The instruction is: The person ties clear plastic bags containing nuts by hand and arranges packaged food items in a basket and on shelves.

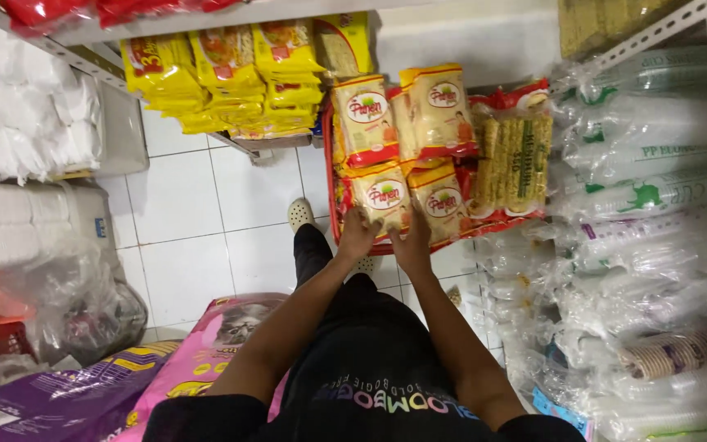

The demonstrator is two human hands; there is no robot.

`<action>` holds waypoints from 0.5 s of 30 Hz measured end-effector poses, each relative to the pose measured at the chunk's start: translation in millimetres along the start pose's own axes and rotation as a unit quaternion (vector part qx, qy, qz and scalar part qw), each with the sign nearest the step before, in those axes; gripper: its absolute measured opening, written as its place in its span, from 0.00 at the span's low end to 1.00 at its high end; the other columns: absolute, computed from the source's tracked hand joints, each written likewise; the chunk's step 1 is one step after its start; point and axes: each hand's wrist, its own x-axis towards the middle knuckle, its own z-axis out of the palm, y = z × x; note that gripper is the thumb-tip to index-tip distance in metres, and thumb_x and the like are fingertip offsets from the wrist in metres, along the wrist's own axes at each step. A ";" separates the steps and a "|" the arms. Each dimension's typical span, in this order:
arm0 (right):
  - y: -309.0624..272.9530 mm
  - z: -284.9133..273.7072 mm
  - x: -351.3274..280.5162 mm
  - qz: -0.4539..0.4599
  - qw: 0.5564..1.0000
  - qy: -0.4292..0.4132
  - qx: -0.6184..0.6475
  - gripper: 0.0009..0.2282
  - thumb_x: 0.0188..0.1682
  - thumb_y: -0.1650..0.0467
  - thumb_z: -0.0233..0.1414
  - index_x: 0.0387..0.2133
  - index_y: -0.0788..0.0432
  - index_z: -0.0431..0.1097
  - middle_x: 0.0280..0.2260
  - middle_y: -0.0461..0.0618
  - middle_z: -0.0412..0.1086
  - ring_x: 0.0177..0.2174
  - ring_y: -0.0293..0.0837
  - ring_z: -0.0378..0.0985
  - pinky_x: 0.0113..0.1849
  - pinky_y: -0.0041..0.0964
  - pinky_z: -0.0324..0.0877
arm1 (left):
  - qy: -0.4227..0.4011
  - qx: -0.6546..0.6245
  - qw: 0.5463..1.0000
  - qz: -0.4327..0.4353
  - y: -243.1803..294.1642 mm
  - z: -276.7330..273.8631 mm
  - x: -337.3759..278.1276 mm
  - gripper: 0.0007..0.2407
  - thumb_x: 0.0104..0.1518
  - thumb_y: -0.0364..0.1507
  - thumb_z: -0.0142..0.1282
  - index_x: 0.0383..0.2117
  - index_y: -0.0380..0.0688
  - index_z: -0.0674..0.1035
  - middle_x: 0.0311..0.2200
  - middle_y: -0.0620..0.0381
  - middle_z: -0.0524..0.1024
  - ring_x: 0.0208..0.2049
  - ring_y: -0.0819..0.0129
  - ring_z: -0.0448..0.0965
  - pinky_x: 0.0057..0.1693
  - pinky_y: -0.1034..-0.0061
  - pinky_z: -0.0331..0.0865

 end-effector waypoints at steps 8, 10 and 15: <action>-46.1 -40.4 13.8 0.149 0.964 -0.082 0.203 0.30 0.49 0.70 0.60 0.64 0.65 0.56 0.57 0.61 0.68 0.56 0.50 0.72 0.57 0.42 0.67 | 0.017 -0.123 0.988 -0.089 50.4 -12.6 -24.0 0.20 0.54 0.28 0.63 0.48 0.34 0.66 0.40 0.47 0.73 0.41 0.62 0.76 0.47 0.69 0.73; -68.9 -54.7 7.2 0.203 0.948 -0.099 0.227 0.33 0.46 0.70 0.60 0.65 0.64 0.53 0.56 0.59 0.67 0.53 0.47 0.73 0.54 0.40 0.69 | 0.044 -0.220 0.974 -0.033 70.1 -29.2 -33.7 0.19 0.57 0.24 0.61 0.50 0.33 0.64 0.42 0.49 0.73 0.45 0.65 0.76 0.51 0.71 0.73; -153.9 -61.7 17.9 -0.011 0.961 -0.131 0.241 0.35 0.44 0.75 0.63 0.65 0.65 0.53 0.60 0.60 0.61 0.58 0.50 0.66 0.57 0.42 0.62 | 0.172 -0.266 0.948 0.019 117.5 -96.3 -61.9 0.19 0.58 0.19 0.56 0.53 0.34 0.62 0.45 0.48 0.73 0.48 0.66 0.75 0.54 0.73 0.73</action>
